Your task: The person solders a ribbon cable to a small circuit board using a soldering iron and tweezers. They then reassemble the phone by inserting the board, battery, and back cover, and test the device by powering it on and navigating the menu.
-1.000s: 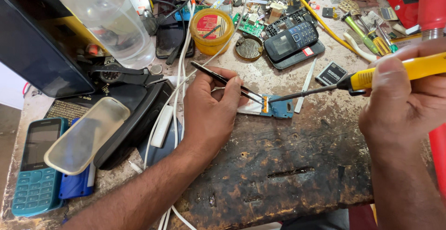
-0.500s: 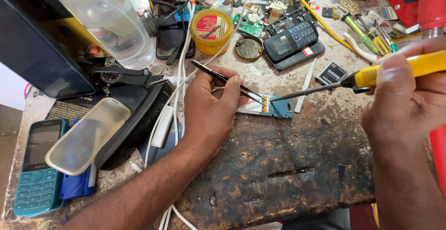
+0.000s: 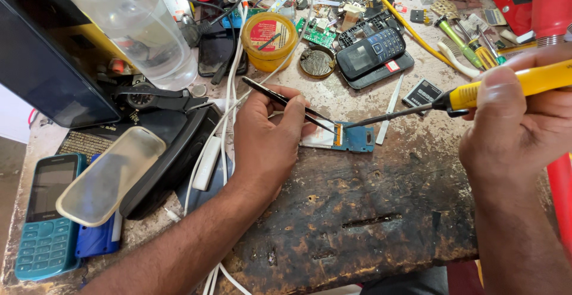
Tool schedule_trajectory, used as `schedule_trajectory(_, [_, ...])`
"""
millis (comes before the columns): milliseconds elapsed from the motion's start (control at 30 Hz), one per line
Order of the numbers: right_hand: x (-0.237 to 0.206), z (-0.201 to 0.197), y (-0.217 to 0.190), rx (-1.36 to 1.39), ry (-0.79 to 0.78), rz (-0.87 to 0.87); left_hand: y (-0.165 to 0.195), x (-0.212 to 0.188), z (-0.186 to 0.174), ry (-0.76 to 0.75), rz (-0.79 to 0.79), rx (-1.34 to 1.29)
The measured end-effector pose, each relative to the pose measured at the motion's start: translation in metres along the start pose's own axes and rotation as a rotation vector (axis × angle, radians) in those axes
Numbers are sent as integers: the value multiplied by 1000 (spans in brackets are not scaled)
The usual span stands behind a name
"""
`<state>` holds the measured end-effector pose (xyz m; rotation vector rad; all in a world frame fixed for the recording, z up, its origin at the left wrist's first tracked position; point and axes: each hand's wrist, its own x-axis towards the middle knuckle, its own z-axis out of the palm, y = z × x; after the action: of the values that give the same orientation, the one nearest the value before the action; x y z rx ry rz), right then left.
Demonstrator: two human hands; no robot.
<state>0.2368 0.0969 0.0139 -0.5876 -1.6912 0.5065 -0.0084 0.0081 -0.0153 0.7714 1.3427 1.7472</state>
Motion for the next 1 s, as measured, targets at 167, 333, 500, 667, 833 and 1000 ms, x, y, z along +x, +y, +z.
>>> schedule_trajectory(167, [-2,-2,4,-10,3,-7,0,1,1,-10,13,1])
schedule_trajectory(333, [-4,-4,7,-21,-9,-22,1,1,0,-23,40,65])
schedule_trajectory(500, [-4,-4,5,-39,-19,-32,2,0,0,-16,62,101])
schedule_trajectory(667, [-5,-2,3,-30,-20,10,2,-1,0,-7,74,103])
schedule_trajectory(833, [-3,-1,5,7,4,13,1,-1,0,5,78,129])
schedule_trajectory(1000, [-4,0,0,-33,-13,15,1,-1,-1,0,94,126])
